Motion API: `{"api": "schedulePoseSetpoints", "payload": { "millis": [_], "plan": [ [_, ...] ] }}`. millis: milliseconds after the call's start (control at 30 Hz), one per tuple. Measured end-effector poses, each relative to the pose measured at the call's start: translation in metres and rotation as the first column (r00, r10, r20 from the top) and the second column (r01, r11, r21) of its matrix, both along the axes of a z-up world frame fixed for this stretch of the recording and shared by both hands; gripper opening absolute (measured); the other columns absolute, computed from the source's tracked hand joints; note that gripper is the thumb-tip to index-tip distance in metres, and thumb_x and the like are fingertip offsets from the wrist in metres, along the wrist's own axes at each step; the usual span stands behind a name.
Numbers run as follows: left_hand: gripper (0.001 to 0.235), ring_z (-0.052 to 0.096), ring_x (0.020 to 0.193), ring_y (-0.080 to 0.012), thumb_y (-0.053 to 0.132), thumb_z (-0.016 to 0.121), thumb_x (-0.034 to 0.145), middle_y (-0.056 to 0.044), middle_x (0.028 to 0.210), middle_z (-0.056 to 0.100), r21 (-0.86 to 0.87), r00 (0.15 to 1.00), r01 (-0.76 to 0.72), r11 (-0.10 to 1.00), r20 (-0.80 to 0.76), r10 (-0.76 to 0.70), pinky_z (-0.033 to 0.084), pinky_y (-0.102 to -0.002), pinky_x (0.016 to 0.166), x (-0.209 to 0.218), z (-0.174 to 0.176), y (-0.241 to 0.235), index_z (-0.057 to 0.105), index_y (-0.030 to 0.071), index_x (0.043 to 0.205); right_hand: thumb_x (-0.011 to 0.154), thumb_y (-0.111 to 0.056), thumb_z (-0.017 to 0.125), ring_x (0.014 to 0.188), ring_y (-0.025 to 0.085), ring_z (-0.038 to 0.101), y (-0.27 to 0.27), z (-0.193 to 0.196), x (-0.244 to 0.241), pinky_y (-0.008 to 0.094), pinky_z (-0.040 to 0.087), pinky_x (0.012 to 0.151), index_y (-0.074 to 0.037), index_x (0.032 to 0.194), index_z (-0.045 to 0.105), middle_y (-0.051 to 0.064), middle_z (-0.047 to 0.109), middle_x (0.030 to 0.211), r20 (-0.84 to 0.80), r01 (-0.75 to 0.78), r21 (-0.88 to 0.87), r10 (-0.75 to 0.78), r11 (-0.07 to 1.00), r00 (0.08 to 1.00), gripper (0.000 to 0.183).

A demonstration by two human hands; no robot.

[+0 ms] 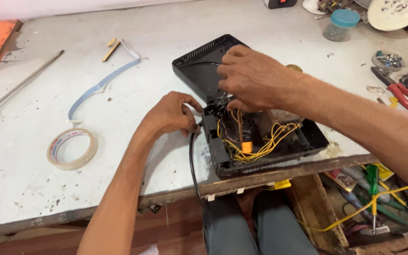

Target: The person works on an open black electronics housing, using pliers to cut a black cable, then uses a toothbrush to clean a circuit board, and finally uses a soldering iron on a small component. The person also uses a metal file on a small piece.

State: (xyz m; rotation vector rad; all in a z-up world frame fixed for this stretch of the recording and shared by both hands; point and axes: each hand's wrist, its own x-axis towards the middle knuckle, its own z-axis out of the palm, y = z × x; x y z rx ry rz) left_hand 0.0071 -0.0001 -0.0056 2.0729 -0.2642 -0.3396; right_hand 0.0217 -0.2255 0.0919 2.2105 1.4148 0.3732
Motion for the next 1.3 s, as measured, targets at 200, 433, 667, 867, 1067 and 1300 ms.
{"api": "schedulePoseSetpoints", "payload": {
  "millis": [200, 433, 667, 867, 1067, 1300],
  "plan": [
    [0.039, 0.066, 0.050, -0.0148, -0.009, 0.073, 0.062, -0.012, 0.064, 0.074, -0.113, 0.991, -0.115, 0.987, -0.076, 0.107, 0.052, -0.028, 0.046, 0.000, -0.004, -0.006, 0.072, -0.007, 0.101, 0.071, -0.050, 0.081, 0.104, 0.025, 0.056, -0.006, -0.012, 0.007, 0.042, 0.041, 0.105, -0.007, 0.083, 0.076, 0.007, 0.066, 0.095, 0.015, -0.115, 0.156, 0.114, 0.981, 0.993, 0.045],
    [0.039, 0.064, 0.047, -0.0139, -0.010, 0.070, 0.061, -0.013, 0.061, 0.073, -0.154, 0.976, -0.208, 0.966, -0.105, 0.193, 0.051, -0.027, 0.045, -0.001, -0.006, -0.011, 0.072, -0.008, 0.100, 0.075, -0.046, 0.079, 0.104, 0.024, 0.056, -0.007, -0.014, 0.011, 0.043, 0.036, 0.110, -0.010, 0.080, 0.078, 0.005, 0.065, 0.093, -0.001, -0.173, 0.163, 0.176, 0.971, 0.984, 0.037],
    [0.033, 0.063, 0.048, -0.0129, -0.005, 0.075, 0.065, -0.009, 0.061, 0.073, 0.017, 0.981, -0.162, 0.987, -0.103, 0.163, 0.050, -0.027, 0.044, -0.001, 0.000, -0.014, 0.075, -0.003, 0.097, 0.078, -0.049, 0.077, 0.105, 0.024, 0.055, -0.008, -0.014, 0.009, 0.042, 0.037, 0.108, -0.009, 0.082, 0.077, 0.005, 0.065, 0.093, -0.060, -0.079, 0.124, 0.087, 0.989, 0.994, 0.040],
    [0.019, 0.062, 0.048, -0.0146, 0.013, 0.087, 0.074, -0.010, 0.058, 0.071, 0.296, 0.970, -0.053, 0.954, -0.211, 0.119, 0.049, -0.029, 0.045, -0.008, 0.011, -0.007, 0.076, -0.002, 0.077, 0.077, -0.049, 0.076, 0.105, 0.025, 0.055, -0.009, -0.013, 0.002, 0.042, 0.039, 0.104, -0.010, 0.089, 0.077, 0.007, 0.066, 0.099, -0.025, -0.054, 0.133, 0.058, 0.990, 0.998, 0.041],
    [0.012, 0.068, 0.050, -0.0146, 0.007, 0.083, 0.072, -0.010, 0.059, 0.072, 0.227, 0.979, -0.039, 0.973, -0.186, 0.082, 0.057, -0.028, 0.048, -0.011, 0.008, -0.009, 0.075, 0.000, 0.067, 0.079, -0.047, 0.076, 0.104, 0.025, 0.054, -0.008, -0.003, -0.004, 0.042, 0.039, 0.105, -0.009, 0.091, 0.076, 0.007, 0.065, 0.099, -0.031, -0.052, 0.105, 0.055, 0.993, 0.998, 0.039],
    [0.017, 0.066, 0.053, -0.0150, 0.010, 0.084, 0.073, -0.011, 0.062, 0.072, 0.230, 0.968, -0.152, 0.961, -0.160, 0.191, 0.055, -0.029, 0.052, -0.007, 0.004, -0.014, 0.073, 0.001, 0.065, 0.075, -0.046, 0.076, 0.105, 0.025, 0.054, 0.003, -0.004, 0.001, 0.043, 0.038, 0.107, -0.010, 0.089, 0.077, 0.007, 0.066, 0.099, 0.003, -0.107, 0.125, 0.107, 0.986, 0.994, 0.038]
  ]
}}
